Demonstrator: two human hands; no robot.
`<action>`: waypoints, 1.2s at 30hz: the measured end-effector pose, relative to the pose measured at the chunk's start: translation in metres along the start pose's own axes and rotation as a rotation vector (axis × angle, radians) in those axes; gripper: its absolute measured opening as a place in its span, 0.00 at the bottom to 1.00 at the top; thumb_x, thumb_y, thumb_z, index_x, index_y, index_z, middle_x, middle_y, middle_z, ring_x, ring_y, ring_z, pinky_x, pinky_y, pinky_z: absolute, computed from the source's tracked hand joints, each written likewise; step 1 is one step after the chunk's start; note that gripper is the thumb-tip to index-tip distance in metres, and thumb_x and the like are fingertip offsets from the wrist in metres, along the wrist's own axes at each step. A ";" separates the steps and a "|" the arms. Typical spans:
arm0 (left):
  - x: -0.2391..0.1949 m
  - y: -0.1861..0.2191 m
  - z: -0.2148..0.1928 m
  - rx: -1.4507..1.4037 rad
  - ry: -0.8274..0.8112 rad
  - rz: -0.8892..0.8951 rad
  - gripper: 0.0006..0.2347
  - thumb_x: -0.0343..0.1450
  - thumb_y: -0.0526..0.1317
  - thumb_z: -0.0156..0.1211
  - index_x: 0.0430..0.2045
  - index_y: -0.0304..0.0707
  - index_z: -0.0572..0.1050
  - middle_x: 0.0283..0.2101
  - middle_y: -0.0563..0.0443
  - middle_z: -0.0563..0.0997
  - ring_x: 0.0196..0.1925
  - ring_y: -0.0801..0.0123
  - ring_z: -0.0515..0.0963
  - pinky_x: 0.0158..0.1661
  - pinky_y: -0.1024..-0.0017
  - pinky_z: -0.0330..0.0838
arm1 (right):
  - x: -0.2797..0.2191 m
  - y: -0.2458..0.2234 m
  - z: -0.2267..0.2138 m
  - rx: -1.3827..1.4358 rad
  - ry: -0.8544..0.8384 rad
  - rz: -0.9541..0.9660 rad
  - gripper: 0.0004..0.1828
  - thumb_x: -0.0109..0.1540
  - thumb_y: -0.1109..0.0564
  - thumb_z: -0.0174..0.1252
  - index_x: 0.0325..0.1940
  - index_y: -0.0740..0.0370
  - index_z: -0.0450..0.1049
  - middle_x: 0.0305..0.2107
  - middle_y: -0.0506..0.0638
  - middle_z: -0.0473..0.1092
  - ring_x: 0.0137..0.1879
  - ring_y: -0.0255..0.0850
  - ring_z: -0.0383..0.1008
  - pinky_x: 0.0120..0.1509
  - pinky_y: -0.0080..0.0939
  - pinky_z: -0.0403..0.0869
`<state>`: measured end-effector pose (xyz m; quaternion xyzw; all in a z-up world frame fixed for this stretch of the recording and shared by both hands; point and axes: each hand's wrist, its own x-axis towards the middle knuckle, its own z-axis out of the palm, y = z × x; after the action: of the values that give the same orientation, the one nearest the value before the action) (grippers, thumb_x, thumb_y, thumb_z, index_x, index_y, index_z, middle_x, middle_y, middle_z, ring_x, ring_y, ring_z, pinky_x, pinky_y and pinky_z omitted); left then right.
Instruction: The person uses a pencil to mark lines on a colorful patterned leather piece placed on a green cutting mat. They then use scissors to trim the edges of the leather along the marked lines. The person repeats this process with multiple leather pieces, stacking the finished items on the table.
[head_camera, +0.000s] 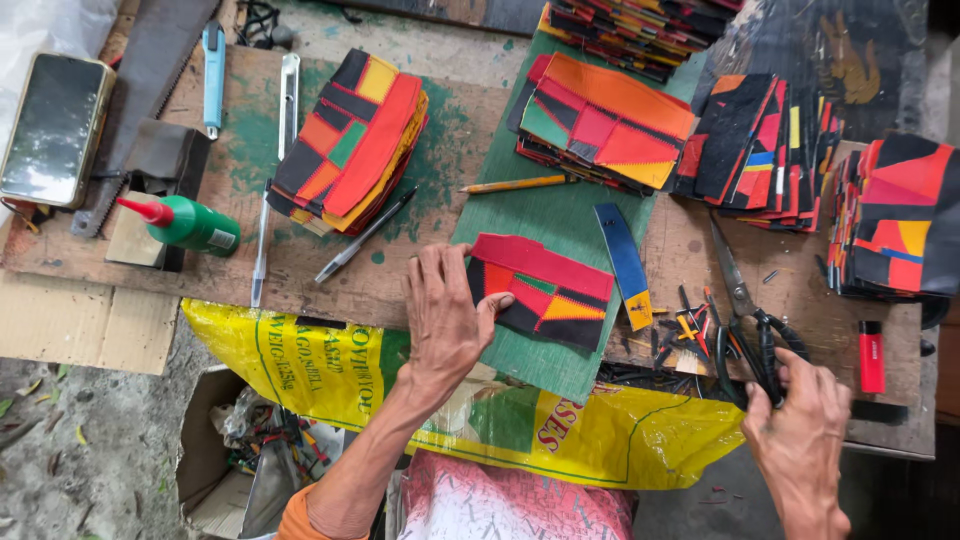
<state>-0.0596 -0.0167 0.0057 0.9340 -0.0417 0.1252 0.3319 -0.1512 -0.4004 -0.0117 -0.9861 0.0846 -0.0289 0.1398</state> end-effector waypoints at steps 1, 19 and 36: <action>0.001 0.002 0.001 -0.065 0.001 0.011 0.25 0.64 0.39 0.72 0.50 0.23 0.68 0.45 0.34 0.72 0.48 0.47 0.73 0.48 0.55 0.69 | 0.005 0.001 0.003 0.053 -0.024 0.044 0.26 0.59 0.64 0.62 0.62 0.68 0.72 0.44 0.58 0.71 0.50 0.48 0.71 0.60 0.48 0.70; -0.051 -0.001 0.019 -1.574 0.054 -0.704 0.11 0.73 0.35 0.62 0.49 0.30 0.75 0.44 0.50 0.82 0.43 0.75 0.82 0.45 0.73 0.78 | -0.111 -0.059 0.060 1.890 -0.414 0.432 0.06 0.63 0.66 0.61 0.41 0.66 0.70 0.27 0.53 0.68 0.29 0.42 0.72 0.31 0.39 0.70; -0.070 0.062 0.032 -1.658 0.054 -0.674 0.12 0.71 0.33 0.66 0.47 0.29 0.75 0.46 0.49 0.82 0.46 0.69 0.80 0.50 0.68 0.75 | -0.048 -0.166 0.033 1.344 -0.361 0.460 0.09 0.59 0.58 0.63 0.31 0.65 0.71 0.13 0.51 0.66 0.14 0.37 0.64 0.19 0.36 0.63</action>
<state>-0.1305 -0.0854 0.0008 0.3537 0.1655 -0.0274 0.9202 -0.1696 -0.2261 0.0013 -0.6343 0.2292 0.1187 0.7287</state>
